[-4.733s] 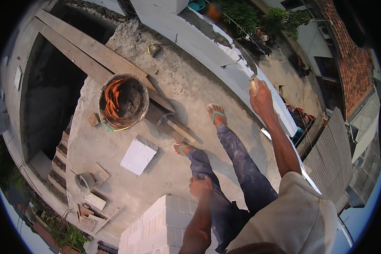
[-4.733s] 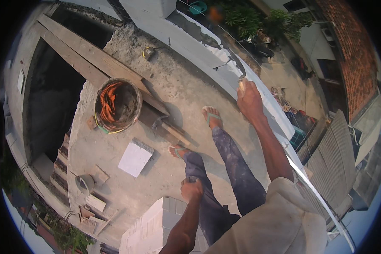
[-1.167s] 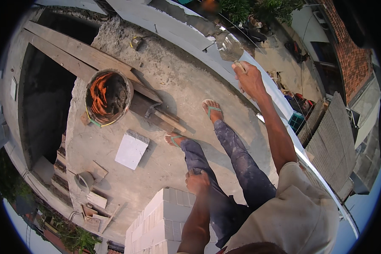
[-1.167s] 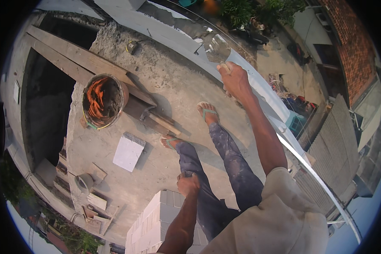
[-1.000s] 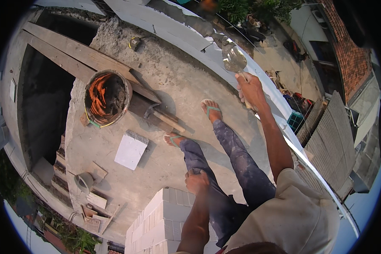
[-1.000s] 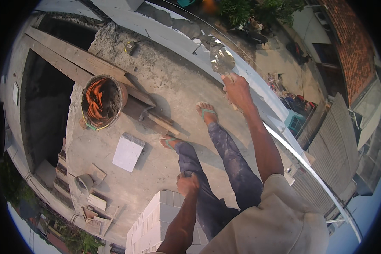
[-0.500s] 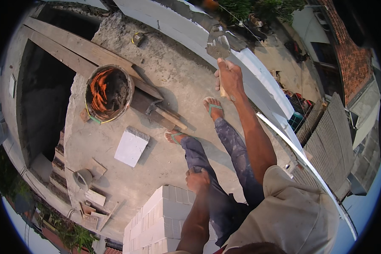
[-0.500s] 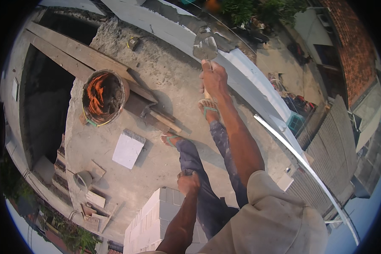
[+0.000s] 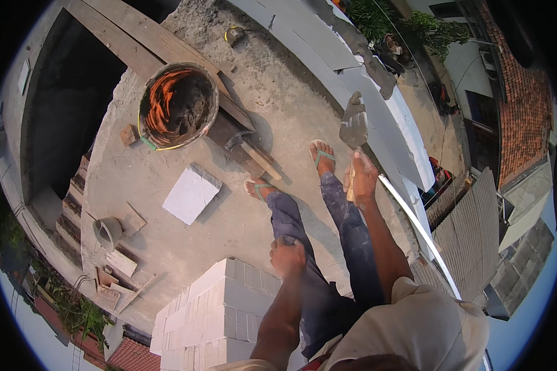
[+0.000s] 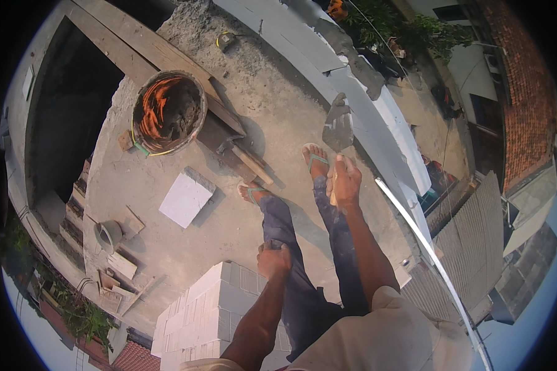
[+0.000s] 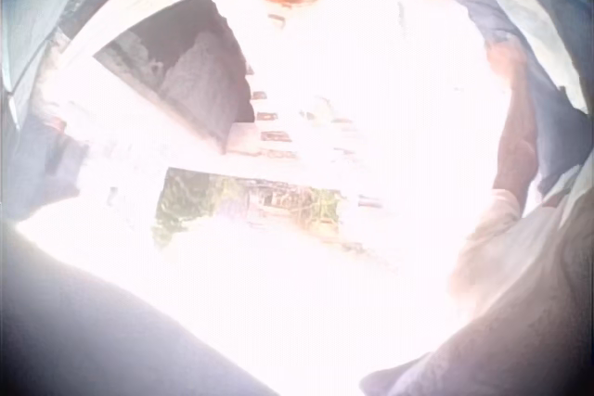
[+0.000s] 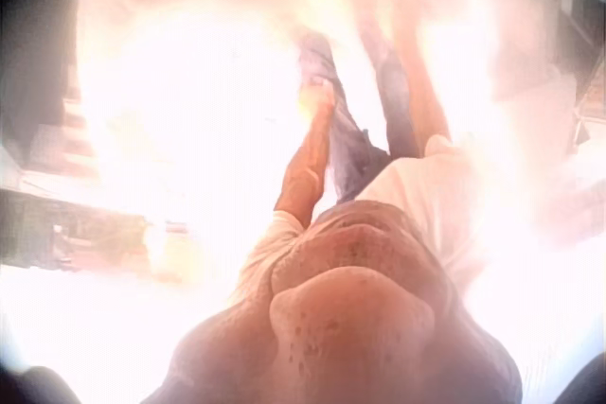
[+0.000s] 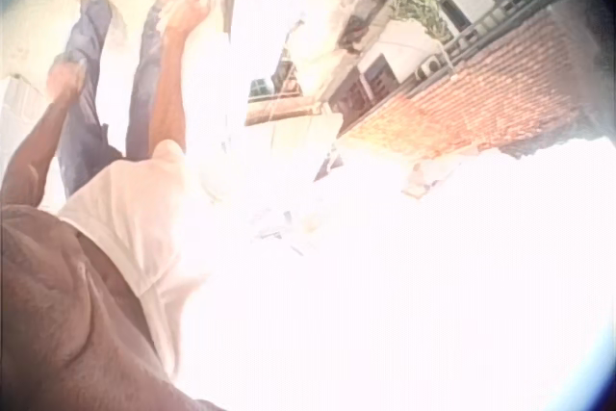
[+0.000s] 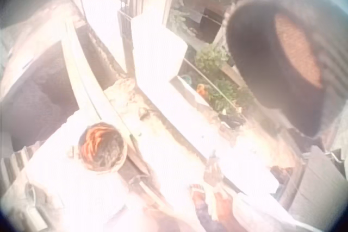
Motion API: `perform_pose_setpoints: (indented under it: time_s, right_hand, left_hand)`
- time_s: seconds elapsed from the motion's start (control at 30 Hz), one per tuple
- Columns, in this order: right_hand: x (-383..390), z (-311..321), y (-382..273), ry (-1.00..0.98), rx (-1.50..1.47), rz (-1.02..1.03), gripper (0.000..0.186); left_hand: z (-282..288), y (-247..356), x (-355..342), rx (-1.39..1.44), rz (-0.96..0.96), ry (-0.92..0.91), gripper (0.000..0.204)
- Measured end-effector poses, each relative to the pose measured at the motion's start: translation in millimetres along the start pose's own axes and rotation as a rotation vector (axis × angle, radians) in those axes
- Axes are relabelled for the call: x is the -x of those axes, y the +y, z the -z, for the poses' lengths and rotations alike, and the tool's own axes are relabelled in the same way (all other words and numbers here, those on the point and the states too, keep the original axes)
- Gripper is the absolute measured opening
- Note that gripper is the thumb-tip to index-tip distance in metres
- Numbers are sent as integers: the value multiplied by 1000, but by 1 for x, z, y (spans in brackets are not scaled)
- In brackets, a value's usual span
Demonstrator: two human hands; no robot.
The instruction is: The person constructs a wall on a rooftop using white blocks. They scoop mortar from a bucket with a trowel, apply it to the wall, and place blocks one by one, tapping them into position. The person also mixes mortar in the bucket and pours water into it during the process.
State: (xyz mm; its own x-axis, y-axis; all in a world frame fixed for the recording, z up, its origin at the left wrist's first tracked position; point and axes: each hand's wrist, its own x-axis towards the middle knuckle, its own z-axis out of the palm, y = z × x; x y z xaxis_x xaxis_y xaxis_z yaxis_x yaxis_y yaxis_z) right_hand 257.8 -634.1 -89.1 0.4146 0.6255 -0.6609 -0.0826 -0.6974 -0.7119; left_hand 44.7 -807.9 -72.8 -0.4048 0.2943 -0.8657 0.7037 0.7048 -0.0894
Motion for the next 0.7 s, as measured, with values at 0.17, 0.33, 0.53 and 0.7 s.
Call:
perform_pose_setpoints:
  time_s: [0.17, 0.33, 0.53, 0.7]
  right_hand:
    - [-31, -115, -16, -308, 610, 342, 35]
    - [-63, -289, -68, -540, 1309, 1024, 29]
    - [-112, -438, -62, -638, 1601, 1403, 17]
    - [-106, -473, -39, -710, 1929, 1502, 18]
  left_hand:
    - [7, -10, -10, 20, 69, -30, 52]
    - [6, -29, -7, 166, 110, -33, 48]
    - [3, -49, -5, 298, 125, -29, 55]
    - [5, -63, -12, 349, 144, -86, 57]
